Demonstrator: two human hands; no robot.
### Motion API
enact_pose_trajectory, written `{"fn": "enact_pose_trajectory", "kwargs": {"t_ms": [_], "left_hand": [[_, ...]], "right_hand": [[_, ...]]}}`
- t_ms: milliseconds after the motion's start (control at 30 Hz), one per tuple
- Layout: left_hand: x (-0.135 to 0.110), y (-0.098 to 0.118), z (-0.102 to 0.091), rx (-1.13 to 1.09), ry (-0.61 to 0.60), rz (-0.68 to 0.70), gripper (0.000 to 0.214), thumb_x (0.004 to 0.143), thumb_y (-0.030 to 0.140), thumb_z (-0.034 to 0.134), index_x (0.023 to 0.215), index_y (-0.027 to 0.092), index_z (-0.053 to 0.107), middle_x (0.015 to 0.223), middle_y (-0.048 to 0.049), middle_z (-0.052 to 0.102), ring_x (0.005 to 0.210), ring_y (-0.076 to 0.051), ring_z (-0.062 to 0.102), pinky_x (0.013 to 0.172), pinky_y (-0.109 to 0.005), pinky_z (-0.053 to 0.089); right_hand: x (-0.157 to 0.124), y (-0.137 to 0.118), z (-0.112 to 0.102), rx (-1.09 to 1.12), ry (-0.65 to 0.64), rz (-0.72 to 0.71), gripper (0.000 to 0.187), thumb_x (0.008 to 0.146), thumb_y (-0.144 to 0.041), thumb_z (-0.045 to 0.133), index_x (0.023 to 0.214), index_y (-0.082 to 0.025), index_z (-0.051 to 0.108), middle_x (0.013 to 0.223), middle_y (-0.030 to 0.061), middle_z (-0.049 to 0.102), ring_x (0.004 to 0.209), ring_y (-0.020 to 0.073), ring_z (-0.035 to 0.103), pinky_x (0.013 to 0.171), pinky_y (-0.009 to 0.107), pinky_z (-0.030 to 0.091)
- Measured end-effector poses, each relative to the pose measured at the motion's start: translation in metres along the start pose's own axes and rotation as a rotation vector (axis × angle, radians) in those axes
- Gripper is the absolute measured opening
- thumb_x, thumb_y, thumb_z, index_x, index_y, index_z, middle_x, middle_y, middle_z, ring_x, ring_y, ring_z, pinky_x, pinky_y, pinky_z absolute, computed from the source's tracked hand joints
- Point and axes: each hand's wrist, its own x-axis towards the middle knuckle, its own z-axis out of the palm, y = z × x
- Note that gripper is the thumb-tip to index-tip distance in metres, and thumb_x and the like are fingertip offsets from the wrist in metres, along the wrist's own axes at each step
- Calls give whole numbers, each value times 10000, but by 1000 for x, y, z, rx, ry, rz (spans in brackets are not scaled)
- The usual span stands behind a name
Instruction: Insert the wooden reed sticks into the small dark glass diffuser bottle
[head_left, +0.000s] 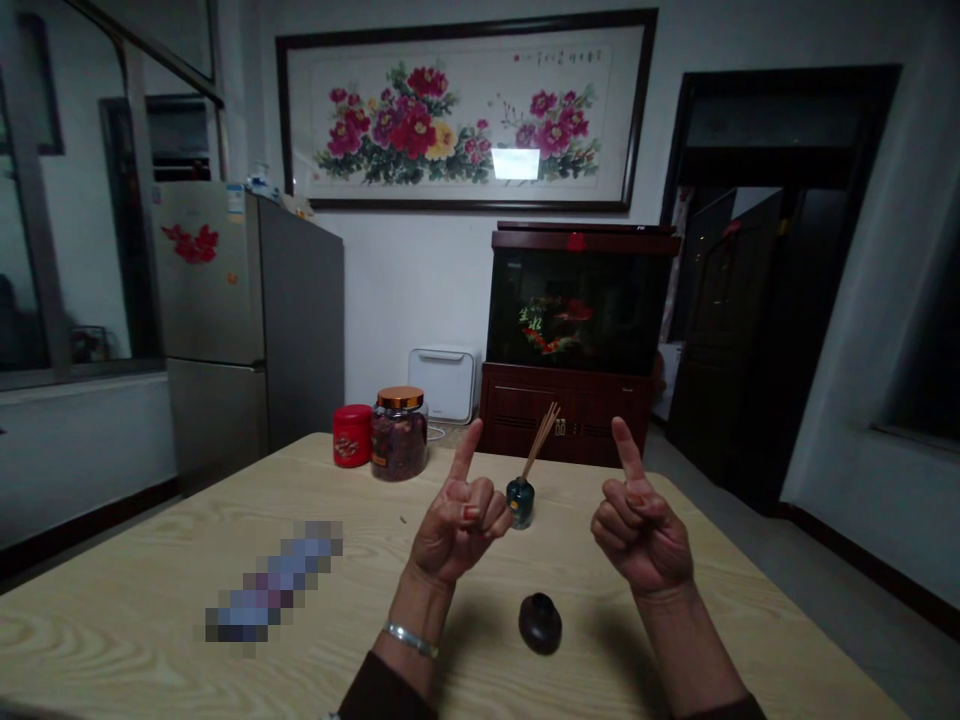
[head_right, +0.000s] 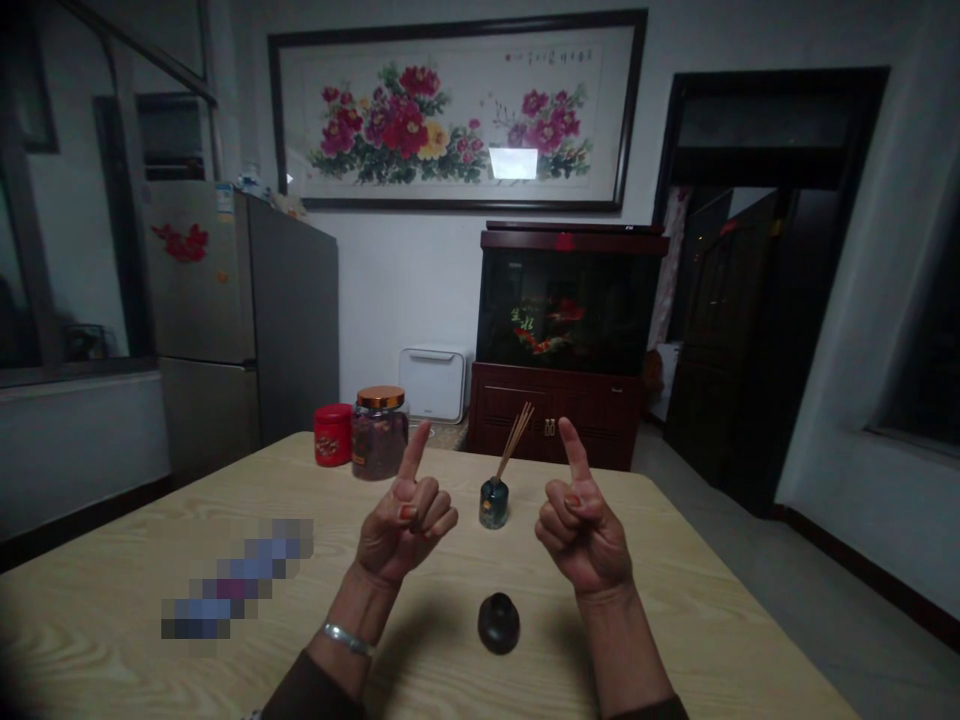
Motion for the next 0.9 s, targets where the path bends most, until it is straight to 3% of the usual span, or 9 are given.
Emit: {"fn": "enact_pose_trajectory", "kwargs": {"t_ms": [133, 200, 333, 433, 533, 633, 700, 767, 900], "left_hand": [[2, 1, -5, 21, 11, -22, 937, 709, 145, 694, 1522, 302, 255, 532, 103, 314, 480, -73, 250, 520, -211, 279], [4, -1, -17, 53, 82, -45, 841, 734, 187, 701, 1488, 270, 340, 593, 83, 409, 516, -71, 344, 562, -219, 334], [5, -23, -63, 321, 361, -172, 599, 746, 268, 733, 1310, 200, 541, 967, -41, 603, 819, -128, 576, 729, -256, 432], [0, -55, -108, 633, 537, -314, 587, 685, 312, 777, 1221, 179, 579, 1147, -114, 601, 1027, -224, 597, 846, -336, 460], [-9, -90, -145, 835, 574, -325, 687, 610, 232, 805, 1241, 179, 538, 1253, -162, 562, 1198, -294, 528, 965, -420, 445], [-16, -114, -168, 960, 590, -317, 743, 644, 163, 757, 1322, 231, 462, 1398, -157, 473, 1306, -302, 448, 1036, -470, 407], [-18, -122, -178, 1018, 578, -303, 771, 672, 140, 726, 1369, 236, 411, 1444, -154, 430, 1335, -298, 423, 1064, -479, 385], [-20, -125, -183, 1072, 563, -292, 792, 680, 138, 720, 1393, 216, 383, 1447, -162, 422, 1337, -298, 424, 1075, -472, 380], [-21, -126, -184, 1166, 533, -266, 818, 686, 200, 743, 1414, 179, 369, 1458, -181, 403, 1340, -311, 421, 1088, -457, 374]], "right_hand": [[-1, -1, -5, -67, 22, 6, 759, 766, -292, 641, 1463, -415, 367, 562, -111, 196, 450, 80, 56, 387, 182, 150], [1, 4, -16, -76, 53, 25, 661, 787, -359, 646, 1418, -367, 449, 570, -101, 237, 450, 80, 113, 398, 188, 178], [16, 36, -63, -276, 239, 169, 436, 795, -437, 649, 1193, -259, 626, 706, -19, 515, 549, 101, 440, 481, 213, 323], [34, 80, -106, -646, 420, 330, 437, 755, -454, 674, 1142, -257, 623, 1043, 85, 654, 906, 214, 629, 656, 289, 445], [57, 128, -138, -896, 422, 367, 660, 648, -461, 738, 1246, -266, 537, 1283, 138, 581, 1137, 278, 584, 819, 393, 473], [79, 165, -155, -1008, 396, 302, 879, 509, -426, 805, 1297, -221, 472, 1277, 143, 567, 1177, 292, 552, 923, 420, 447], [90, 181, -161, -1043, 360, 266, 831, 511, -422, 802, 1254, -217, 492, 1175, 100, 616, 1103, 275, 579, 942, 422, 437], [96, 190, -163, -1082, 321, 242, 666, 564, -425, 776, 1155, -222, 545, 1047, 58, 650, 998, 258, 602, 927, 428, 442], [87, 191, -159, -1156, 294, 211, 472, 632, -398, 747, 1037, -220, 581, 957, 41, 654, 908, 247, 603, 904, 432, 445]]}}
